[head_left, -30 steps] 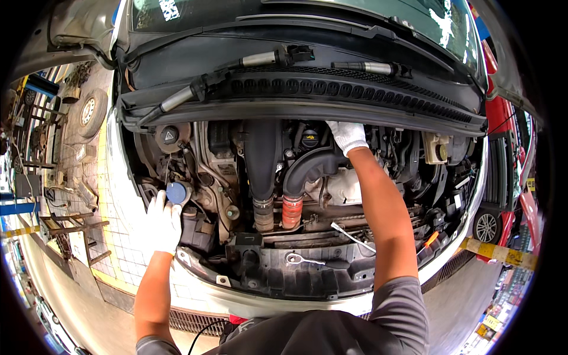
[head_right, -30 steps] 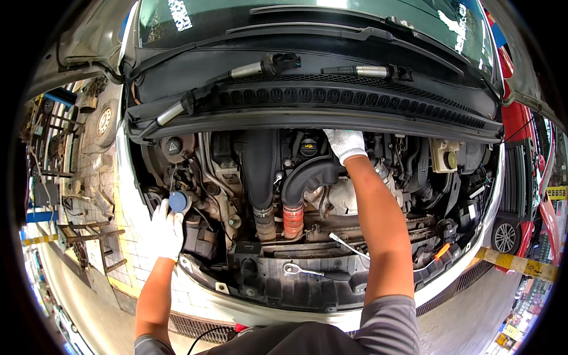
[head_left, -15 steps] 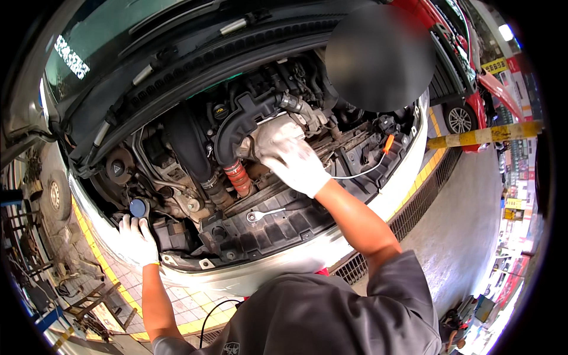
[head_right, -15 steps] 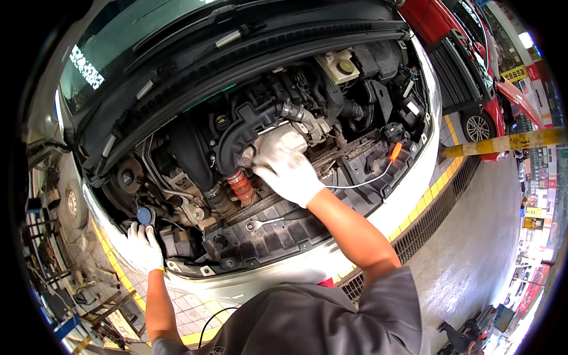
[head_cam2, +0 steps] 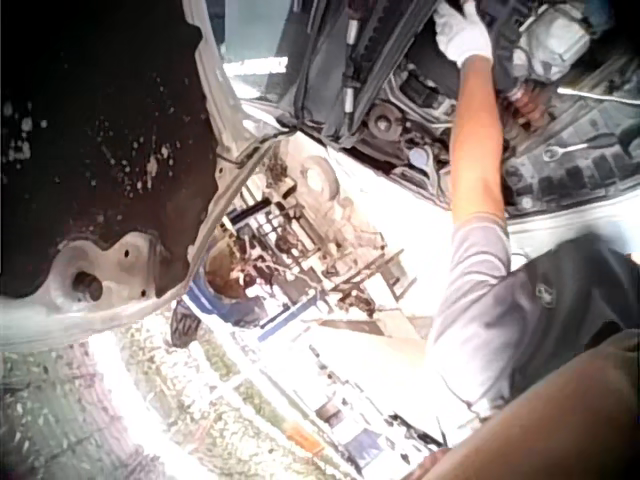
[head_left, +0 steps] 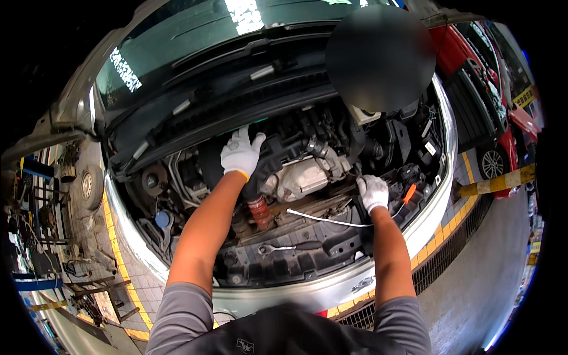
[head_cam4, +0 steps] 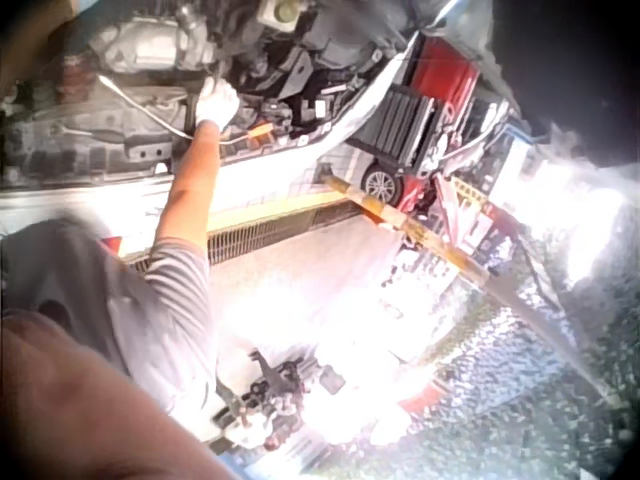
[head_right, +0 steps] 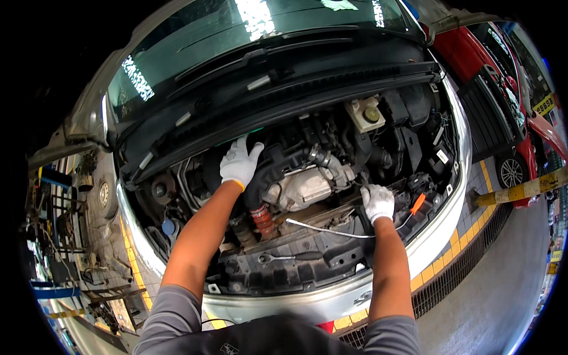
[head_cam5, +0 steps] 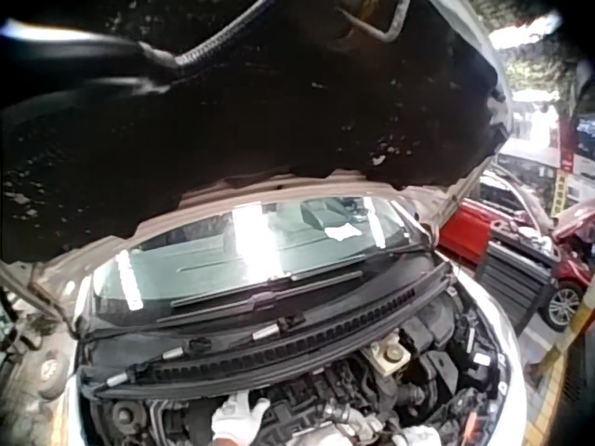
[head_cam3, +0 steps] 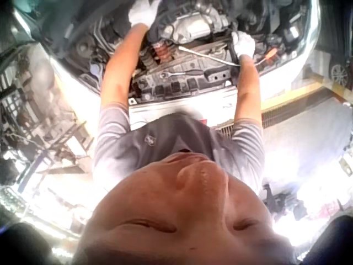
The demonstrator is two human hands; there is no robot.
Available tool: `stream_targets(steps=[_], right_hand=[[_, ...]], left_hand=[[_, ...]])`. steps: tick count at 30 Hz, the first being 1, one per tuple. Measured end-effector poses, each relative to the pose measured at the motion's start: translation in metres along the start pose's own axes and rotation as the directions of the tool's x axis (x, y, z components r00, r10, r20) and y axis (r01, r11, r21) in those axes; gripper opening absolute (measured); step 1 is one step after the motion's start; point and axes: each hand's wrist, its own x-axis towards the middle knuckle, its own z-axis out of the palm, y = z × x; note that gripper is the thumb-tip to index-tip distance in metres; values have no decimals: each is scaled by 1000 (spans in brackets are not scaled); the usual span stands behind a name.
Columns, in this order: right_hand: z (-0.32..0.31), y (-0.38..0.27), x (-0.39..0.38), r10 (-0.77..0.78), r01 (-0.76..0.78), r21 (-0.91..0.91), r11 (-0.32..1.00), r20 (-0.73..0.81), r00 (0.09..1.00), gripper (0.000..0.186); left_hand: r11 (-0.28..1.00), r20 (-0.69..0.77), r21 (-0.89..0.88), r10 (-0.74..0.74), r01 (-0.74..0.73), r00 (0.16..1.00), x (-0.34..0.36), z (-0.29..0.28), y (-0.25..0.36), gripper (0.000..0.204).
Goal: The person works on a car engine with the hood open, using a wrench to tighten bolts and adjusting hoses and components. They repeatedly reach into the engine bay, manipulate parts, and occasionally wipe surfaces with a cloth.
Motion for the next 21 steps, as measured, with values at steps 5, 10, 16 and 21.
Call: stream_targets(steps=[5,10,16,21], right_hand=[[-26,-8,-3,87,-84,-25,996,148,985,49],[-18,-1,-2,3,-4,16,1000,61,998,42],[-21,10,-14,80,-85,42,995,100,992,39],[-23,9,-10,106,-111,32,993,142,984,41]], left_hand=[[973,87,219,47,-65,995,64,42,19,80],[810,217,450,309,-376,926,107,103,-64,49],[865,181,332,333,-376,925,95,88,-35,47],[830,291,212,450,-515,845,134,137,-91,51]])
